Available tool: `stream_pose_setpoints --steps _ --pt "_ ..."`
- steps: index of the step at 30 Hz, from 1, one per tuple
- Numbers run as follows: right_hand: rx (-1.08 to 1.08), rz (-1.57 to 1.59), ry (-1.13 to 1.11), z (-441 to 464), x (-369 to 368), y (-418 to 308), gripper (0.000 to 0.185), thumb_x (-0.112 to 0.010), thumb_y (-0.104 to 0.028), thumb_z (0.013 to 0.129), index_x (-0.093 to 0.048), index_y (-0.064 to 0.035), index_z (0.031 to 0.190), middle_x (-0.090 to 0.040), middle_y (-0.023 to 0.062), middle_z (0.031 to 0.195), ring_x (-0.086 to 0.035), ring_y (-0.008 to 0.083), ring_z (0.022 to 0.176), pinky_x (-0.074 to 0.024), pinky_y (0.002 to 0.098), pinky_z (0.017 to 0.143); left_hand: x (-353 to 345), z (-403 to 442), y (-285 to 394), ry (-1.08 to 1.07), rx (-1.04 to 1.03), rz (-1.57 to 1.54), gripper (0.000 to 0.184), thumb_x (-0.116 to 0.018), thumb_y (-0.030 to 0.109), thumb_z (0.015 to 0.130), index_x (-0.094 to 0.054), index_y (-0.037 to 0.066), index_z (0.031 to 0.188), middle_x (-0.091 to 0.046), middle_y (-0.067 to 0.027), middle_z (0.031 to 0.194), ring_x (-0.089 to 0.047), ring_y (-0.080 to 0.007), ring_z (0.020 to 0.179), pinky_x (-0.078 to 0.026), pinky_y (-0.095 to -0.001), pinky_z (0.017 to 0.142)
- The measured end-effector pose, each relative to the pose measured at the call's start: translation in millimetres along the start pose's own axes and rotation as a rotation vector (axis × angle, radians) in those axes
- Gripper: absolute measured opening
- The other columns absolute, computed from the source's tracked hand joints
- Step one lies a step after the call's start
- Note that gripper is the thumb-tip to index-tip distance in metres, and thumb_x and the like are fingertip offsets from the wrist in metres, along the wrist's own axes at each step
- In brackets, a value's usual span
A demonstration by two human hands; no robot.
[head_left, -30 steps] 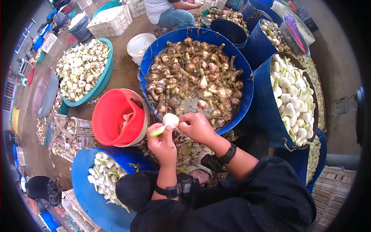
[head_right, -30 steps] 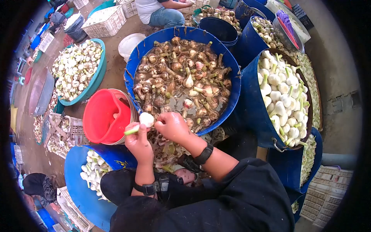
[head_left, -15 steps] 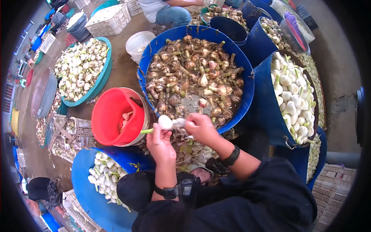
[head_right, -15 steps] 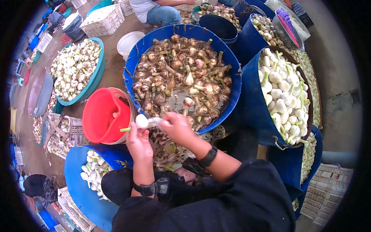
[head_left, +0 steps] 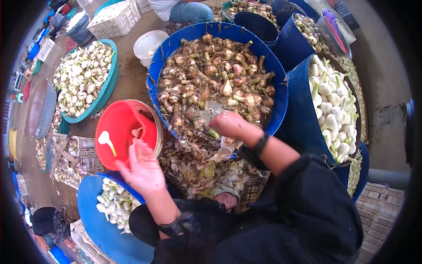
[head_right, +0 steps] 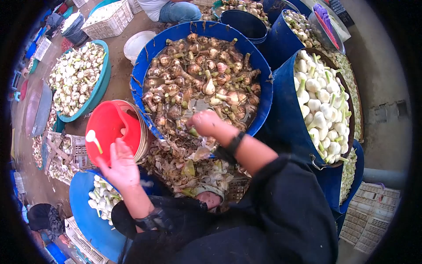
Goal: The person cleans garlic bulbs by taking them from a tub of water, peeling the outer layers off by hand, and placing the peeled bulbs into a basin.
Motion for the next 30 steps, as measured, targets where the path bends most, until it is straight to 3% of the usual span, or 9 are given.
stream_pose_setpoints --steps 2,4,8,10,12,15,21,23,30 --pt "0.143 -0.405 -0.304 34.5 -36.3 44.9 0.022 -0.054 -0.011 0.071 -0.064 -0.0161 0.090 -0.061 0.0025 0.096 -0.058 0.0279 0.087 -0.0483 0.0364 0.074 5.7 -1.4 -17.1 -0.014 0.144 0.217 0.056 -0.050 0.044 0.085 -0.043 -0.002 0.117 -0.056 -0.0156 0.107 -0.057 -0.0232 0.091 -0.049 -0.0330 0.075" --pt "0.389 -0.621 -0.218 26.9 -69.8 81.8 0.019 -0.058 -0.013 0.070 -0.063 -0.0131 0.089 -0.062 0.0027 0.094 -0.058 0.0268 0.083 -0.0485 0.0358 0.073 0.6 -2.7 -36.2 0.117 0.088 0.444 0.041 -0.053 0.040 0.085 -0.051 0.005 0.107 -0.058 -0.0078 0.097 -0.056 -0.0173 0.081 -0.046 -0.0290 0.069" --pt "0.131 -0.374 -0.406 38.3 -35.6 46.1 0.023 -0.064 -0.014 0.073 -0.060 -0.0101 0.095 -0.061 0.0026 0.089 -0.058 0.0206 0.082 -0.0486 0.0319 0.071 15.4 -0.5 -62.7 0.074 0.069 0.801 0.033 -0.055 0.033 0.086 -0.053 0.007 0.107 -0.055 -0.0043 0.098 -0.052 -0.0136 0.082 -0.043 -0.0268 0.070" --pt "-0.327 0.912 0.076 24.7 -13.6 14.9 0.032 -0.067 -0.023 0.075 -0.058 -0.0056 0.100 -0.061 0.0056 0.096 -0.059 0.0182 0.081 -0.0470 0.0318 0.077 9.9 -10.1 -82.3 -0.005 0.128 1.027 0.039 -0.049 0.033 0.090 -0.045 0.007 0.118 -0.050 -0.0041 0.102 -0.049 -0.0111 0.082 -0.042 -0.0262 0.070" --pt "-0.403 1.397 0.108 2.6 22.5 -39.7 0.041 -0.069 -0.017 0.075 -0.052 -0.0024 0.109 -0.058 0.0103 0.100 -0.056 0.0165 0.084 -0.0458 0.0320 0.082 12.3 -20.6 -100.8 -0.184 0.068 1.121 0.045 -0.043 0.040 0.090 -0.042 0.007 0.120 -0.049 -0.0086 0.105 -0.052 -0.0144 0.087 -0.044 -0.0279 0.067" --pt "0.200 0.548 0.488 -16.9 31.5 -74.7 0.044 -0.068 -0.013 0.073 -0.053 -0.0038 0.114 -0.051 0.0176 0.114 -0.057 0.0264 0.096 -0.0461 0.0341 0.083 0.8 -25.7 -89.2 -0.118 0.122 0.974 0.045 -0.040 0.041 0.091 -0.043 0.006 0.119 -0.052 -0.0059 0.099 -0.053 -0.0111 0.077 -0.042 -0.0224 0.053" --pt "0.436 -0.174 0.146 -45.3 47.8 -92.9 0.013 -0.053 -0.014 0.072 -0.061 -0.0064 0.077 -0.063 0.0091 0.076 -0.063 0.0256 0.075 -0.0500 0.0368 0.064 13.5 -9.9 -67.8 -0.250 0.149 1.203 0.027 -0.060 0.024 0.081 -0.056 0.002 0.096 -0.055 -0.0018 0.078 -0.049 -0.0060 0.060 -0.038 -0.0201 0.047" --pt "0.418 -0.174 0.115 -47.6 43.4 -86.2 0.011 -0.053 -0.015 0.072 -0.060 -0.0062 0.075 -0.063 0.0087 0.073 -0.063 0.0265 0.070 -0.0501 0.0365 0.062 6.6 -15.0 -68.5 -0.230 0.382 1.227 0.026 -0.064 0.020 0.077 -0.059 -0.001 0.091 -0.057 -0.0030 0.077 -0.050 -0.0061 0.065 -0.040 -0.0209 0.048" --pt "0.365 0.118 0.027 -61.9 40.6 -78.6 0.014 -0.054 -0.019 0.074 -0.059 -0.0074 0.068 -0.060 0.0106 0.064 -0.061 0.0287 0.060 -0.0484 0.0386 0.055 21.4 -11.0 -76.7 -0.418 0.316 1.200 0.030 -0.062 0.017 0.077 -0.058 -0.002 0.098 -0.060 -0.0047 0.084 -0.053 -0.0075 0.069 -0.042 -0.0209 0.055"
Point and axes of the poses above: each hand's wrist, its own z-axis towards the middle knuckle, its own x-axis out of the back of the hand, y = z × x, the point moved 1 cm from there along z, towards the middle knuckle
